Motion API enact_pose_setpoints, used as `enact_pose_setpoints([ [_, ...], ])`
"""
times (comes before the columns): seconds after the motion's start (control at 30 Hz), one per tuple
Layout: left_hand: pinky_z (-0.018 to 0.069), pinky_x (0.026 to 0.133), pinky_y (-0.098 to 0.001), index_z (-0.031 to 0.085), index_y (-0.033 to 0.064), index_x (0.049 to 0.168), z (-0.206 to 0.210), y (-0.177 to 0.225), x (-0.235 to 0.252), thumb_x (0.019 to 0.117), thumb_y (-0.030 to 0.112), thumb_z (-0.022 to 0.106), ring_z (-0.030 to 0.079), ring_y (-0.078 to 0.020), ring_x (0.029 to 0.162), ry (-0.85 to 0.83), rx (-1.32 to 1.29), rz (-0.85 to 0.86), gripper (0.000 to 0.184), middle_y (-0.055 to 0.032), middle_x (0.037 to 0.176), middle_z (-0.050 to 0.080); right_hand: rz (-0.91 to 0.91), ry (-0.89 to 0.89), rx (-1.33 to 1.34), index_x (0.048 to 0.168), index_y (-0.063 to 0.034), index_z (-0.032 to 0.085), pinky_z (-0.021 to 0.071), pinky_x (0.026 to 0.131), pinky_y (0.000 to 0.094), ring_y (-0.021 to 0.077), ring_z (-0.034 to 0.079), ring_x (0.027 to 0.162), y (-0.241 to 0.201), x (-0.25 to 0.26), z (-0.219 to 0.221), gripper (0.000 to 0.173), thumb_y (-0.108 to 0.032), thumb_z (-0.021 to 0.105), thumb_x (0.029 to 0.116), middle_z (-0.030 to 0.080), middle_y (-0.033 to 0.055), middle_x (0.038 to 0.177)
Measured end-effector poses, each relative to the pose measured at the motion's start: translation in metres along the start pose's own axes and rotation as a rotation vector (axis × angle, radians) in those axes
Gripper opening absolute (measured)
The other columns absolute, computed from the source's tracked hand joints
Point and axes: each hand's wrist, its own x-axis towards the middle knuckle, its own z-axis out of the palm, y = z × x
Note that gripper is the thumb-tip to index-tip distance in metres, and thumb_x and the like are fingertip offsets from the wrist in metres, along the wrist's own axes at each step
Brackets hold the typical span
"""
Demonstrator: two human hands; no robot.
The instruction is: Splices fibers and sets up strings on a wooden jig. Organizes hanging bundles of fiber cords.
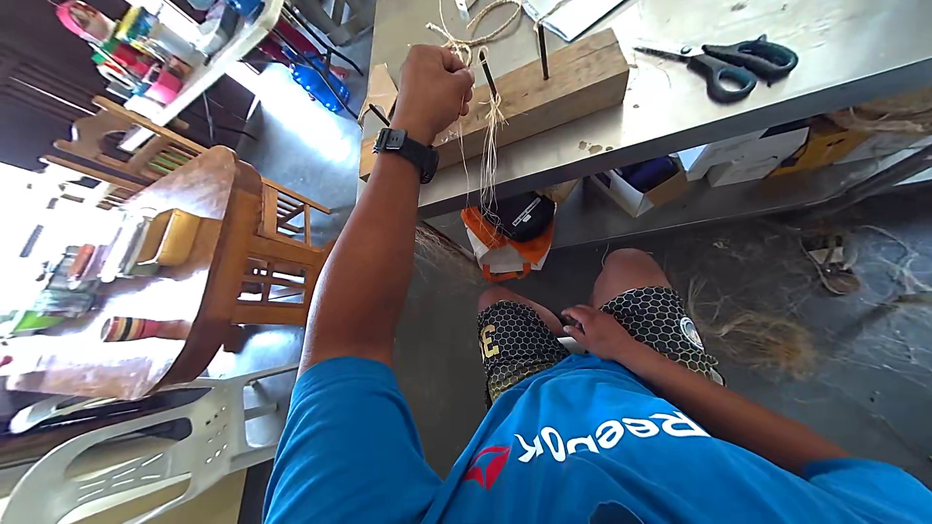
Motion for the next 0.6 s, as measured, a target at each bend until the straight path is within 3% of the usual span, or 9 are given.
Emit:
enact_pose_setpoints([
  [0.33,0.0579,0.058,-0.0277,0.068,0.0037,0.105,0.009,0.001,0.009,0.0961,0.011,0.06,0.066,-0.0089,0.059,0.06,-0.001,-0.078,0.014,-0.0008,0.076,0.07,-0.011,0.005,0.005,0.139,-0.0071,0.06,0.0488,0.105,0.0512,0.031,0.064,0.117,0.003,-0.002,0.0,0.044,-0.034,0.051,0.1055,0.063,0.0159,0.135],
  [0.47,0.0584,0.059,-0.0292,0.064,0.0046,0.124,0.01,-0.001,0.005,0.0932,0.006,0.063,0.066,-0.0121,0.062,0.015,-0.023,-0.057,0.031,-0.0052,0.081,0.07,-0.012,-0.005,-0.015,0.14,-0.0087,0.06,0.0491,0.105,0.0508,0.0306,0.065,0.117,0.002,-0.001,0.002,0.045,-0.035,0.051,0.1052,0.063,0.0142,0.136],
  [0.53,0.0597,0.063,-0.0319,0.066,0.0063,0.121,0.014,-0.003,0.002,0.0921,0.006,0.063,0.068,-0.0135,0.065,-0.005,0.062,-0.045,0.029,-0.0064,0.085,0.07,-0.007,-0.018,-0.02,0.141,-0.009,0.06,0.0484,0.106,0.0509,0.0307,0.064,0.119,0.002,-0.001,0.002,0.045,-0.035,0.051,0.1053,0.062,0.0141,0.136],
  [0.6,0.0607,0.073,-0.0396,0.071,0.0084,0.115,0.02,-0.004,0.0,0.0921,0.01,0.062,0.07,-0.0169,0.076,-0.006,0.234,-0.014,0.025,-0.008,0.093,0.072,-0.002,-0.027,-0.028,0.141,-0.0092,0.06,0.048,0.106,0.0512,0.0304,0.064,0.12,0.001,-0.001,0.001,0.044,-0.035,0.051,0.1055,0.062,0.0138,0.137],
])
